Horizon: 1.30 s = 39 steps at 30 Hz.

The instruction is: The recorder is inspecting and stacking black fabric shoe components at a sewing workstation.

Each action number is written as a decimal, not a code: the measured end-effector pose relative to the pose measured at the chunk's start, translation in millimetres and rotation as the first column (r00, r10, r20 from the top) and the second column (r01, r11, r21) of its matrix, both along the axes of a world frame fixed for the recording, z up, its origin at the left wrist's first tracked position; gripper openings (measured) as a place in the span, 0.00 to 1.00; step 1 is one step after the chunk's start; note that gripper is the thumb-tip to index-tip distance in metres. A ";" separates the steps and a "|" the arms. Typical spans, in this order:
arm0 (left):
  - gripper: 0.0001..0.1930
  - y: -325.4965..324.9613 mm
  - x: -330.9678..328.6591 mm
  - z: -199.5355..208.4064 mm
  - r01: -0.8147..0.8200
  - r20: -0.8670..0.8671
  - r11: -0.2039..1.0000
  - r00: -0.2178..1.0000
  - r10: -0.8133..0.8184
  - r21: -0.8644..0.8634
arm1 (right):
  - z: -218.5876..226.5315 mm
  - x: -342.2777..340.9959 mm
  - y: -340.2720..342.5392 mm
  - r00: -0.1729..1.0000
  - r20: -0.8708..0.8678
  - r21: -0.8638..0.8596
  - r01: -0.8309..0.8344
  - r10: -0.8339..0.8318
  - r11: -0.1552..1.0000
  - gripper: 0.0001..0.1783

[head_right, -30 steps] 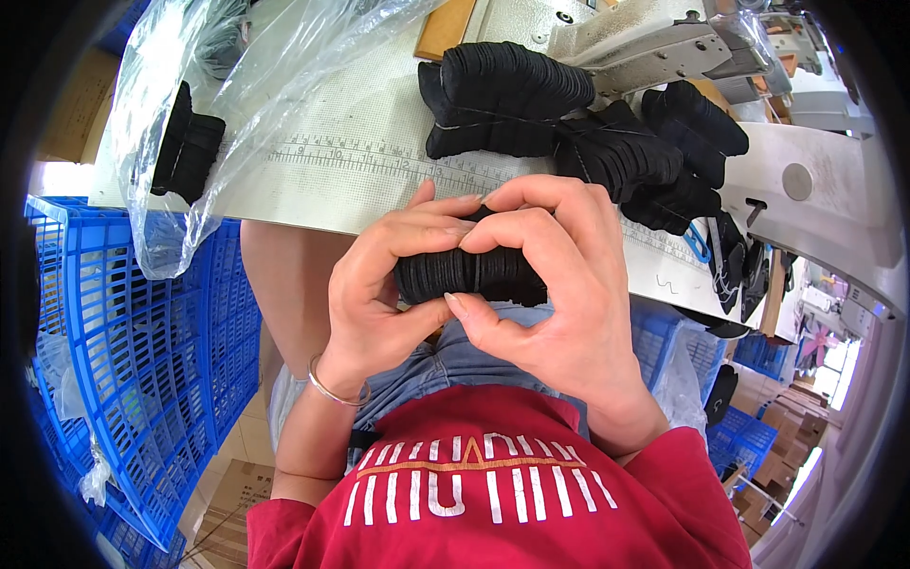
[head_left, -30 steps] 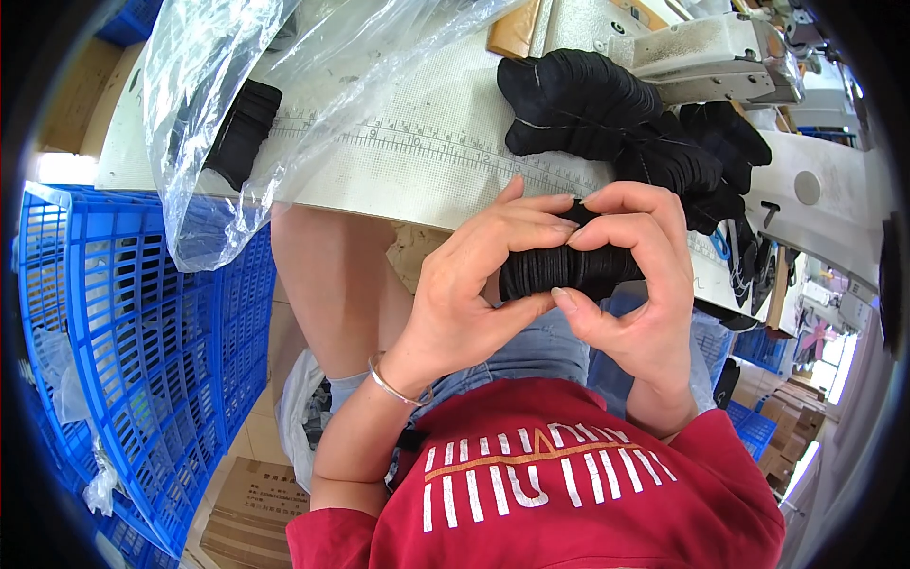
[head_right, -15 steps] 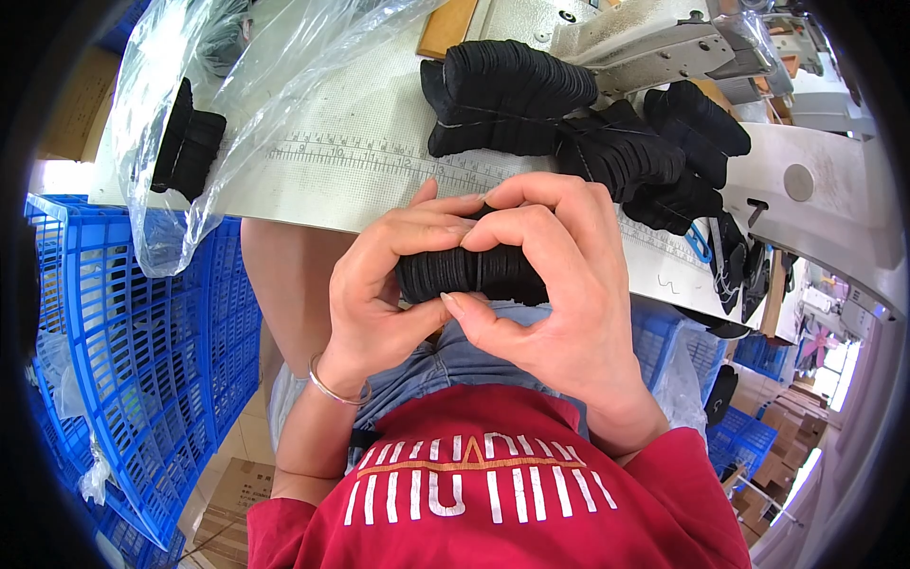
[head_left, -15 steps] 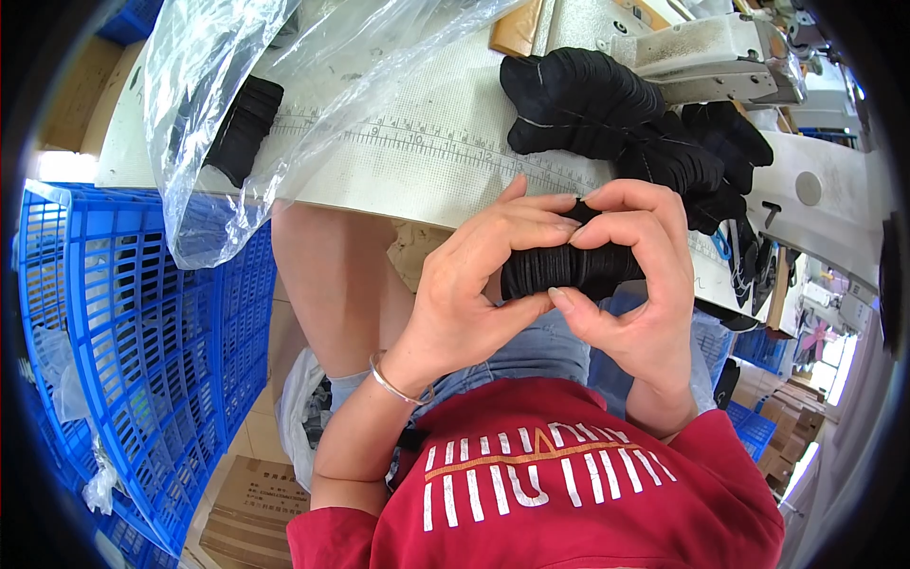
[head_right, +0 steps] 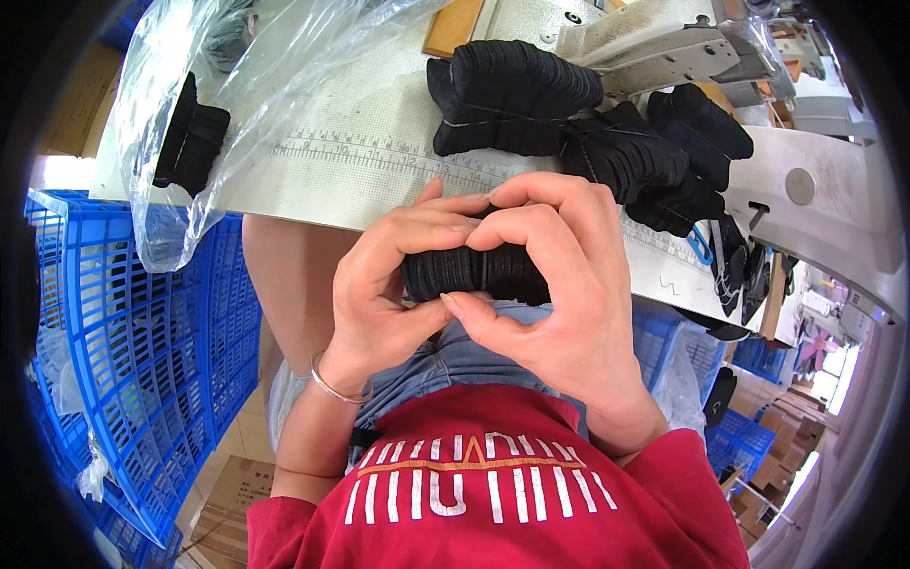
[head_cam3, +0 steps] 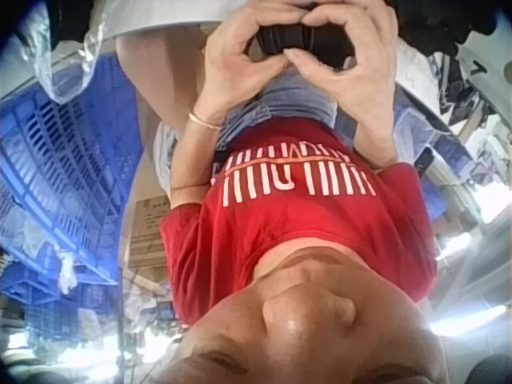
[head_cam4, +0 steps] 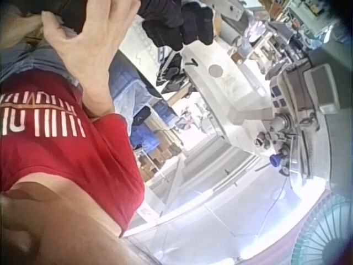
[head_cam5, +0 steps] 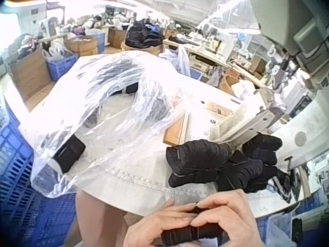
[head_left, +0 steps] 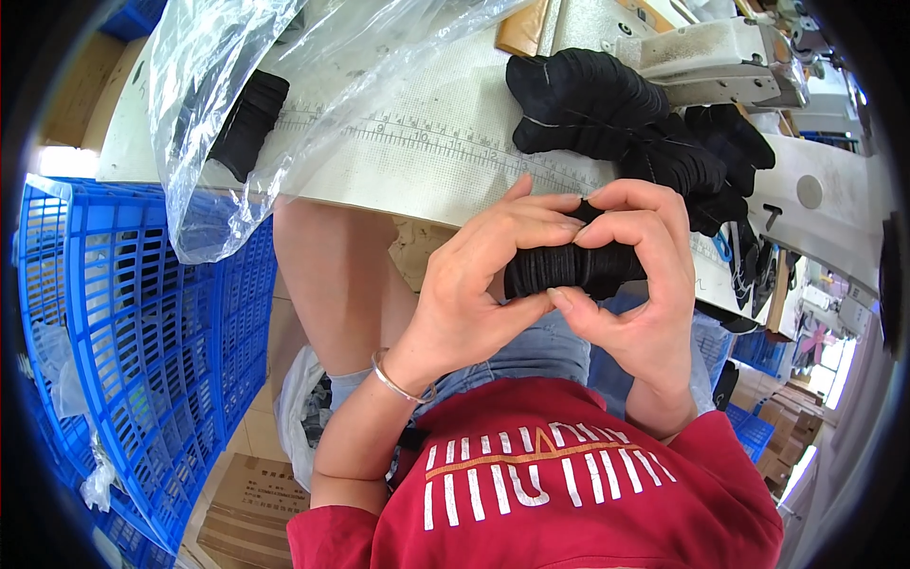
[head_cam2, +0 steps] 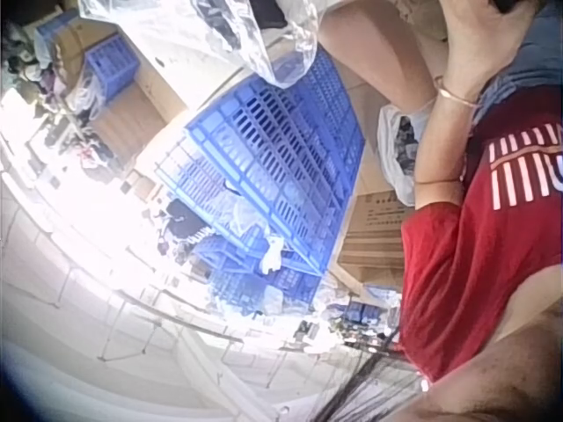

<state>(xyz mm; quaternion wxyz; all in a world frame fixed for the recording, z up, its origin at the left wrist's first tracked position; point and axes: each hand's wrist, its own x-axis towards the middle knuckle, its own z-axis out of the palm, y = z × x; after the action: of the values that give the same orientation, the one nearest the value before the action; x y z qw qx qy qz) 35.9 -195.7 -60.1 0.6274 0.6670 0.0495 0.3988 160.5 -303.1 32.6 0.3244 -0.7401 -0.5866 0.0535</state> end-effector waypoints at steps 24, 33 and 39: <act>0.23 -3.4 2.3 -3.6 -0.071 0.030 0.997 0.997 0.071 0.008 | 1.4 -8.5 3.9 0.991 0.133 -0.005 0.025 -0.025 1.000 0.26; 0.25 -4.7 0.9 5.7 -0.076 -0.003 0.996 0.997 0.076 0.047 | -1.3 -6.8 5.0 0.993 0.118 0.057 -0.012 0.005 0.998 0.28; 0.22 -29.3 -7.5 34.3 -0.205 -0.161 0.881 0.976 0.149 -0.426 | -16.0 -4.8 -42.9 0.986 -0.150 0.056 0.077 -0.068 0.995 0.54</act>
<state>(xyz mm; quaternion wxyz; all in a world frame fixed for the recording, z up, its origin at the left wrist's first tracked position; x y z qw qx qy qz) 28.4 -224.9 -25.9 0.7183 0.5240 0.2379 0.3909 155.7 -346.0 16.6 0.3914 -0.7446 -0.5349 0.0785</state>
